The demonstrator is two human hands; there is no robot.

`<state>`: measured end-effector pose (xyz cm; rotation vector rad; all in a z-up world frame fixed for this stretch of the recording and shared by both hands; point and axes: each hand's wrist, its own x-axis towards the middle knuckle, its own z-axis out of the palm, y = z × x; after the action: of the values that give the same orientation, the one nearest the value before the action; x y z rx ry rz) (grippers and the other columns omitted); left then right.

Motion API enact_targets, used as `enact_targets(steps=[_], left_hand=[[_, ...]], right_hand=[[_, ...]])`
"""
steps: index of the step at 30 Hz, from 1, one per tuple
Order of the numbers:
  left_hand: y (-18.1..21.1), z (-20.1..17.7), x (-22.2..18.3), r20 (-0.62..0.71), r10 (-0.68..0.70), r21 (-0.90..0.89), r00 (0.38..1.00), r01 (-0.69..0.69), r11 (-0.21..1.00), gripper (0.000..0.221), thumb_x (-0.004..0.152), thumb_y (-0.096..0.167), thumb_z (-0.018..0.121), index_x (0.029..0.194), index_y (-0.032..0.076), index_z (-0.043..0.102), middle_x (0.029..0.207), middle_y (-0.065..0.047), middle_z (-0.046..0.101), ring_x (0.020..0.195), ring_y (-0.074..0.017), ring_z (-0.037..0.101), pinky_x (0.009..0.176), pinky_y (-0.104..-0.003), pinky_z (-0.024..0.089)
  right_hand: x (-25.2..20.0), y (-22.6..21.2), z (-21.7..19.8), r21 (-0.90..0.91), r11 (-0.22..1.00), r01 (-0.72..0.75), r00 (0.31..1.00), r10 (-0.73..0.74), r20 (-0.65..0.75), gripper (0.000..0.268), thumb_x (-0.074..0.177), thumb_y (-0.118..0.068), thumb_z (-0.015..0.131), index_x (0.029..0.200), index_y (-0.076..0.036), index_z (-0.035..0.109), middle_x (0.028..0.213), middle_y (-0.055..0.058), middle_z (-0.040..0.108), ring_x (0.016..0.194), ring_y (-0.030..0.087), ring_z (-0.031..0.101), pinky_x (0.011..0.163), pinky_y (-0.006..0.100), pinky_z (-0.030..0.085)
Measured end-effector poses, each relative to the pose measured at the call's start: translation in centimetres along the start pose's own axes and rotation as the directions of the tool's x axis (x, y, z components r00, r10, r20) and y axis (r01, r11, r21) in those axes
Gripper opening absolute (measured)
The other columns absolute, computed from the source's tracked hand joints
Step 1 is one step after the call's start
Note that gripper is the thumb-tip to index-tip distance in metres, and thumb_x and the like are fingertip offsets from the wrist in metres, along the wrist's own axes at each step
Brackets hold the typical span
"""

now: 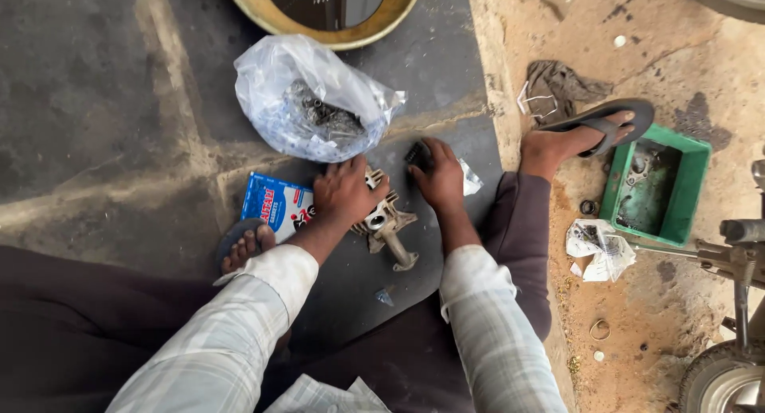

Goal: The recorder is repairing a motorcycle engine cylinder head by cleaning and inspecting the valves and springs.

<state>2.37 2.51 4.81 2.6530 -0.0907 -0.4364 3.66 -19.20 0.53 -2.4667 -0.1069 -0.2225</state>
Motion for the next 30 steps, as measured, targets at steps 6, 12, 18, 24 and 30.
enact_targets(steps=[6,12,18,24,30], left_hand=[[-0.9,1.4,1.1,-0.039,0.038,-0.012,0.998,-0.039,0.999,0.069,0.087,0.061,0.065,0.129,0.007,0.059,0.128,-0.017,0.066,0.119,-0.0383,0.06,0.086,-0.059,0.05],[-0.7,1.0,1.0,0.036,0.006,-0.018,0.999,-0.006,1.0,0.07,0.089,0.061,0.062,0.134,0.007,0.055,0.134,-0.016,0.063,0.131,-0.0345,0.055,0.097,-0.057,0.048],[-0.8,0.7,1.0,0.046,-0.002,-0.047,0.999,0.004,0.999,0.071,0.089,0.061,0.062,0.135,0.008,0.055,0.136,-0.016,0.062,0.131,-0.036,0.054,0.101,-0.055,0.047],[-1.0,0.9,1.4,0.064,-0.003,-0.049,0.998,0.006,0.999,0.073,0.088,0.063,0.062,0.136,0.009,0.053,0.137,-0.017,0.06,0.129,-0.0363,0.054,0.102,-0.053,0.046],[-0.8,0.3,1.1,0.105,-0.018,-0.063,0.994,0.024,0.998,0.066,0.089,0.065,0.061,0.13,0.014,0.057,0.134,-0.013,0.063,0.13,-0.0349,0.055,0.103,-0.054,0.046]], right_hand=[[0.3,1.4,1.9,0.143,0.948,-0.284,0.959,0.284,0.022,0.044,0.08,-0.015,0.087,0.12,-0.009,0.07,0.101,0.01,0.076,0.088,0.021,0.076,0.082,0.033,0.061],[-4.3,-0.4,-3.8,0.579,0.564,-0.589,0.794,0.271,0.543,0.041,0.083,0.0,0.075,0.124,-0.003,0.067,0.098,0.003,0.076,0.092,0.009,0.076,0.083,0.026,0.059],[-10.0,-7.1,-4.1,0.481,0.76,-0.438,0.865,0.212,0.454,0.042,0.08,0.004,0.08,0.12,-0.001,0.069,0.089,0.002,0.069,0.083,0.008,0.067,0.079,0.027,0.059],[-10.2,-9.1,-3.3,0.358,0.871,-0.337,0.914,0.211,0.347,0.041,0.074,-0.006,0.086,0.113,-0.007,0.074,0.085,0.0,0.07,0.08,0.008,0.067,0.076,0.026,0.059],[-10.3,-10.2,-3.6,0.273,0.912,-0.306,0.913,0.2,0.355,0.047,0.073,-0.009,0.086,0.117,-0.006,0.069,0.085,0.001,0.069,0.079,0.009,0.065,0.076,0.028,0.059]])
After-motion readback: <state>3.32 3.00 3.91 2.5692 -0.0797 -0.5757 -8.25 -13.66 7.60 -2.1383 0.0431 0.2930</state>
